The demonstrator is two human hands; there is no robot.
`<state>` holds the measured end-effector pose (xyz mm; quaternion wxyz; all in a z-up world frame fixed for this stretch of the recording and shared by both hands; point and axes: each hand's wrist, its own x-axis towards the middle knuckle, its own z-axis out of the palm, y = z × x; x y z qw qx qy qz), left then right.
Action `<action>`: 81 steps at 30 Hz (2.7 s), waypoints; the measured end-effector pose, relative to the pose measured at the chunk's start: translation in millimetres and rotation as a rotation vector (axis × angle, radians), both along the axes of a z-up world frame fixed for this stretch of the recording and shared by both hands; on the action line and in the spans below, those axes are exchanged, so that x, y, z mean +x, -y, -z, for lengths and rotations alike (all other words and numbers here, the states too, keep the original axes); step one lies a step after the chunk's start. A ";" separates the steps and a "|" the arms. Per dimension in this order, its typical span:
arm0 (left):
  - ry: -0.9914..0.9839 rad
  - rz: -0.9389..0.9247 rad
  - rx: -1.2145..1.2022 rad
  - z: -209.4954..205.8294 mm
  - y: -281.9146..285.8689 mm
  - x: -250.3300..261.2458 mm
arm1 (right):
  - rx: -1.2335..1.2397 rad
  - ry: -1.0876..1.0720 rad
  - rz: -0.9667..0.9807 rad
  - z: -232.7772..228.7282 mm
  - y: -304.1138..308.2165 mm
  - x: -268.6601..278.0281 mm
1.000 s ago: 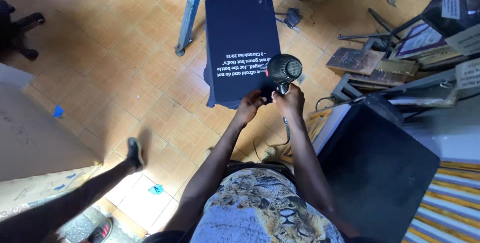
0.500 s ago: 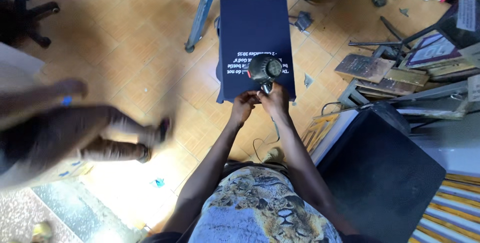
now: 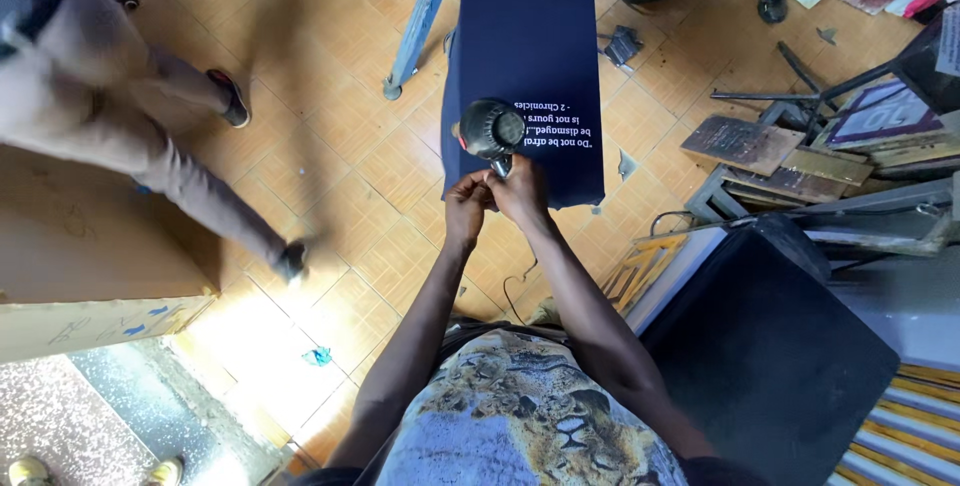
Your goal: The person uses a handheld heat gun to apply heat to a printed design on a dark t-shirt laid flat on a table. The person repeatedly flips the t-shirt over to heat both sides of the print area, moving the heat gun across the surface in a sweeping motion.
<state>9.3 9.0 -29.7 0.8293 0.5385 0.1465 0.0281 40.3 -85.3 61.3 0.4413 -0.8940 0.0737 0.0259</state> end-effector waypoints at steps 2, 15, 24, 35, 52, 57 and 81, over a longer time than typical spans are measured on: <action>0.005 0.004 -0.001 -2.3 1.2 -0.3 | 0.004 0.011 0.007 -0.6 2.9 3.5; 0.206 0.421 0.064 11.3 32.9 4.7 | 0.231 0.000 0.193 -9.4 68.4 -9.1; 0.218 0.493 1.190 -57.4 44.7 -17.0 | 0.125 0.035 0.462 3.0 117.8 -22.2; 0.007 0.728 1.634 -82.4 67.5 -21.6 | 0.100 0.048 0.560 -9.1 140.8 -21.9; 0.069 0.704 1.507 -74.1 46.1 -25.3 | 0.087 0.072 0.402 1.2 88.1 3.2; 0.164 0.556 1.264 -43.8 39.2 -18.3 | 0.045 0.097 0.304 20.7 62.0 5.3; 0.263 0.306 0.897 -82.1 8.0 -17.3 | 0.320 0.133 0.174 18.8 18.4 40.8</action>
